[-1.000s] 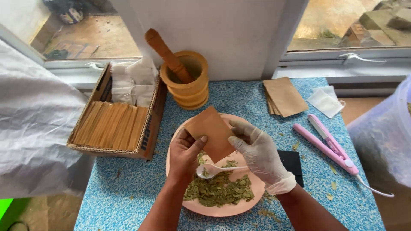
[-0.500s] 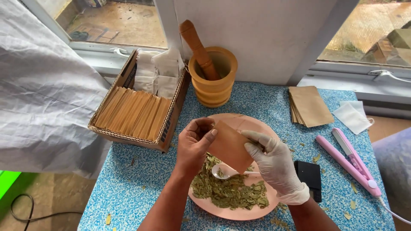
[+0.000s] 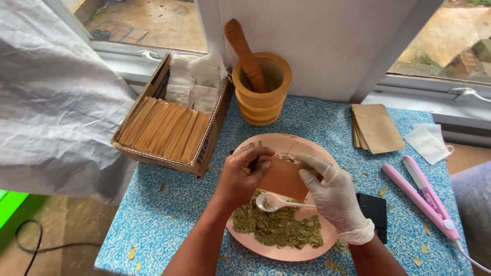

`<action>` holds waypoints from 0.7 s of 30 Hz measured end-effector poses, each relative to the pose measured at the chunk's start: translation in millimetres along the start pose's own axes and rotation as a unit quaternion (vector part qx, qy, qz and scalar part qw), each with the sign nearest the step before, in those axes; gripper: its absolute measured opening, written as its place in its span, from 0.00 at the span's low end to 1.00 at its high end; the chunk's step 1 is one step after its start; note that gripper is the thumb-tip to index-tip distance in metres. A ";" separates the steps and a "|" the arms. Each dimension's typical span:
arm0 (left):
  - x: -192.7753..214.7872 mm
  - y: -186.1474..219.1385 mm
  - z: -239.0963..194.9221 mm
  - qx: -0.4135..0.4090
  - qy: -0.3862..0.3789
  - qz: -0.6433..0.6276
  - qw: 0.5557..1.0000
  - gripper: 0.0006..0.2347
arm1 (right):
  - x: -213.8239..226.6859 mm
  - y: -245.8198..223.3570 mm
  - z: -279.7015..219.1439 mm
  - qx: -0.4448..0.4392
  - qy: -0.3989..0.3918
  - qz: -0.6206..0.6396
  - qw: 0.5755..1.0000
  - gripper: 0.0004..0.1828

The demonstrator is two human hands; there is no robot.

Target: The person fills small paper bags and tea bags with dried green herbs from a pink plate using a white spoon. They seal the paper bags with a pink heat sealer and weigh the filled tea bags on a digital scale before placing them into a cardboard box.

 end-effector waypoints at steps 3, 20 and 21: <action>8.2 15.7 -3.3 -0.066 0.044 -0.002 0.997 0.06 | 9.3 -12.1 0.7 -0.003 0.034 0.001 0.999 0.22; 166.6 75.6 -35.4 -0.210 0.416 0.277 0.840 0.06 | 9.2 -19.1 -16.1 0.136 0.143 -0.052 0.979 0.20; 167.7 73.5 -34.6 -0.218 0.408 0.299 0.835 0.07 | 9.2 -19.8 -16.6 0.138 0.146 -0.057 0.978 0.21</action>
Point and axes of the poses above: each hand's wrist, its own z-axis towards the middle knuckle, its own x-axis out of the back of the hand, y = z × x, the point moved 8 cm from there along z, towards the middle knuckle
